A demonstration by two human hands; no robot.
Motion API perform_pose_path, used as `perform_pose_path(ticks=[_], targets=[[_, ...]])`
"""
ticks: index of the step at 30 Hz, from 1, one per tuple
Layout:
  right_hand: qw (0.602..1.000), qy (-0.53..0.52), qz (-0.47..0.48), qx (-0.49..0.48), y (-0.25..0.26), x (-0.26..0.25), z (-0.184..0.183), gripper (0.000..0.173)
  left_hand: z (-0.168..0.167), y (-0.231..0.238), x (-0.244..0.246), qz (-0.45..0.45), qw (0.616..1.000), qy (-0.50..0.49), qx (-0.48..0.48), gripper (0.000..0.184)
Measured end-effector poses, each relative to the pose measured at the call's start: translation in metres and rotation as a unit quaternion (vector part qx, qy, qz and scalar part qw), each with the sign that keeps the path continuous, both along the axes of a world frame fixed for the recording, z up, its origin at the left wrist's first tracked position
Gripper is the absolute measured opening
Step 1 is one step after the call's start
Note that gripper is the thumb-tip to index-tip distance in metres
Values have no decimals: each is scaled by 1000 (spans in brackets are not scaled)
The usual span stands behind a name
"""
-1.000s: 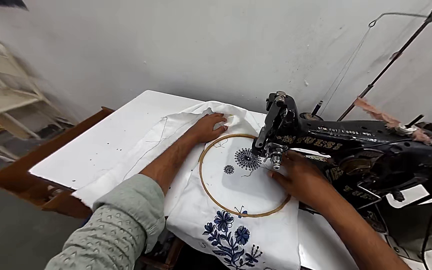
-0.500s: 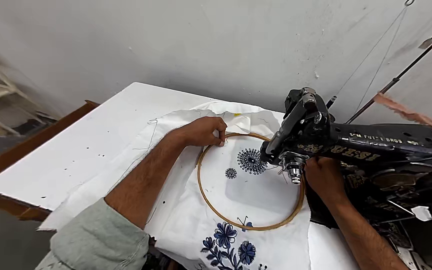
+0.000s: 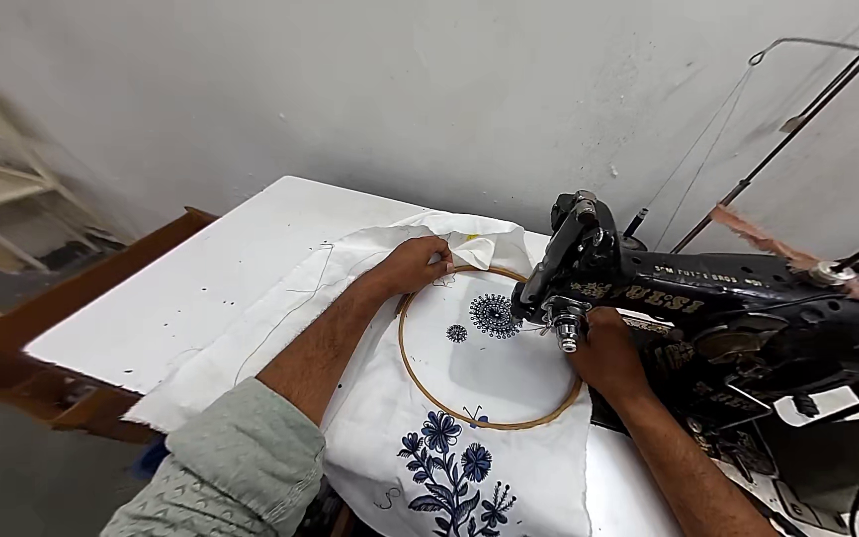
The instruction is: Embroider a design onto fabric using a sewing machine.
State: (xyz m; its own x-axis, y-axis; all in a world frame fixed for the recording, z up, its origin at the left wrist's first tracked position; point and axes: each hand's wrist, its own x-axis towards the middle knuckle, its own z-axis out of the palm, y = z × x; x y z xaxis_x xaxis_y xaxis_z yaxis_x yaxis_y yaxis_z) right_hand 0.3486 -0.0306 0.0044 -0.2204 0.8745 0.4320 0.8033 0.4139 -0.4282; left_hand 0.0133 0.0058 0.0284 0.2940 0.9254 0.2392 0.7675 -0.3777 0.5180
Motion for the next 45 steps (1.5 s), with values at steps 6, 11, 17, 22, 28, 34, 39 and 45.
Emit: perform_pose_path(ticks=[6, 11, 17, 22, 28, 34, 39, 45], targets=[[972, 175, -129, -89, 15, 18, 2, 39, -7, 4, -5, 2, 998, -33, 44, 20], [993, 100, 37, -55, 9, 16, -3, 20, 9, -7, -13, -94, 992, -34, -77, 37], [991, 70, 116, 3, 13, 14, -10, 14, 10, -11, -6, -64, 994, 13, -85, 23], [998, 12, 64, -26, 8, 7, -7, 9, 4, -9, 11, -16, 994, 105, -5, 11], [994, 91, -48, -39, 11, 12, -1, 31, -3, -4, 0, 17, 998, -23, 53, 20], [921, 355, -143, -71, 26, 26, -6, 31, 3, 0, -24, 267, 950, -136, 87, 39], [959, 237, -150, -30, 21, 20, -2, 31, 5, -5, -13, 254, 951, -25, 174, 27], [973, 172, -135, -76, 2, 11, 15, 31, 9, -20, 40, -54, 990, -97, 82, 15]])
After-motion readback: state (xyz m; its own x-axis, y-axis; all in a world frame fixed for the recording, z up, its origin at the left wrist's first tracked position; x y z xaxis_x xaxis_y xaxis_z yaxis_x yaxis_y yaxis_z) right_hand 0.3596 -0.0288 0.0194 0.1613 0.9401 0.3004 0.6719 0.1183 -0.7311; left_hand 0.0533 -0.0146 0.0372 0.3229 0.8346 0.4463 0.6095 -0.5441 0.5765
